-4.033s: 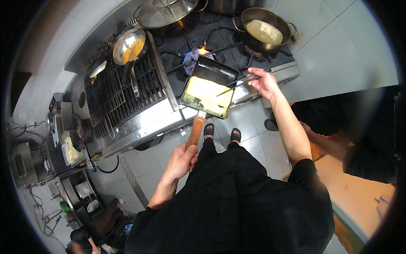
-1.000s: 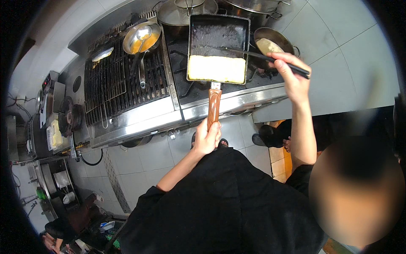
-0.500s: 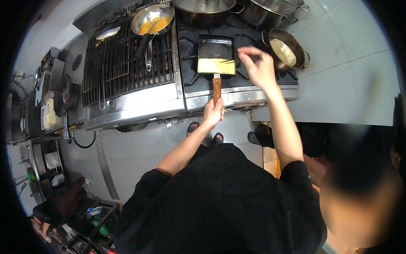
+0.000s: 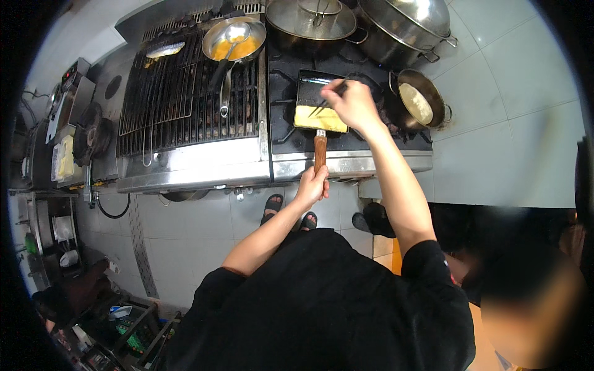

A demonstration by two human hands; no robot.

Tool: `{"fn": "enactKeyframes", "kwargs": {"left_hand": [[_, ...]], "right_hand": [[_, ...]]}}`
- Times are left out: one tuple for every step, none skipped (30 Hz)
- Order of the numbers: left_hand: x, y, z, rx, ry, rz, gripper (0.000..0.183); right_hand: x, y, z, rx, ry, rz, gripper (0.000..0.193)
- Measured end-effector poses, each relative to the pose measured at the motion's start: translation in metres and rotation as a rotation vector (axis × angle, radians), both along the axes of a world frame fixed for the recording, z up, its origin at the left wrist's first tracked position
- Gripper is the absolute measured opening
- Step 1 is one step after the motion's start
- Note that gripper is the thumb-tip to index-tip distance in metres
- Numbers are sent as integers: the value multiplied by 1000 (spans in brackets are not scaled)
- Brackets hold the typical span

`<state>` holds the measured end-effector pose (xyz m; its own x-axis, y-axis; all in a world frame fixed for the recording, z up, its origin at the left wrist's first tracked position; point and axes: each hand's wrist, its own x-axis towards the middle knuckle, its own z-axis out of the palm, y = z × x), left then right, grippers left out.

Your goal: The person cooks a rolled omelet in a rectangular pan, repeatedly pouring egg mixture and folding it with chopsticks. They then move to a grill to retrieve a cooked fish and place it on a plate, followed by transferring the omelet to a cutting board and wiping the surface with a cloth.

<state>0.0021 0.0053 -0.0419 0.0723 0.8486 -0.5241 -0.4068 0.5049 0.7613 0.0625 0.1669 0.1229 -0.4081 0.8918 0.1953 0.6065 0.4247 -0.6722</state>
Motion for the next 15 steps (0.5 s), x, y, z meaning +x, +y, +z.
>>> {"fn": "enactKeyframes", "kwargs": {"left_hand": [[-2, -1, -1, -3, -4, 4, 32], [-3, -2, -1, -6, 0, 10, 31], [-1, -1, 0, -4, 1, -4, 31], [2, -2, -1, -8, 3, -23, 31], [4, -1, -3, 10, -1, -36, 31], [4, -2, -1, -8, -9, -40, 31], [1, -2, 3, -27, -16, -27, 31], [-1, 0, 6, -46, -24, -14, 31], [-2, -1, 11, -62, -27, 28, 31], [-3, -2, 16, -79, -31, 62, 32], [-3, -1, 18, -97, -33, 99, 32], [0, -1, 16, -87, -34, 92, 32], [3, 1, 12, -77, -35, 88, 32], [3, 1, 8, -68, -35, 86, 32], [5, 1, 5, -58, -35, 72, 33]], "right_hand": [[7, -1, 10, 12, -18, -44, 15], [15, 0, 17, 25, -37, -88, 15], [26, 1, 16, 8, -87, -147, 14], [38, 6, 3, -48, -134, -102, 15], [48, 9, -9, -42, -155, -115, 15], [52, 11, -14, -40, -173, -119, 15], [52, 5, -4, -11, -124, -131, 14], [54, -1, 10, -14, -28, -180, 14], [57, -6, 20, 3, 20, -204, 15], [63, -11, 27, 18, 68, -235, 15], [65, -14, 31, 31, 73, -243, 15], [65, -17, 29, 47, 155, -223, 15], [63, -18, 21, 47, 191, -194, 16], [61, -17, 8, 46, 228, -164, 16], [65, -5, -9, 41, 261, -168, 16]]}}
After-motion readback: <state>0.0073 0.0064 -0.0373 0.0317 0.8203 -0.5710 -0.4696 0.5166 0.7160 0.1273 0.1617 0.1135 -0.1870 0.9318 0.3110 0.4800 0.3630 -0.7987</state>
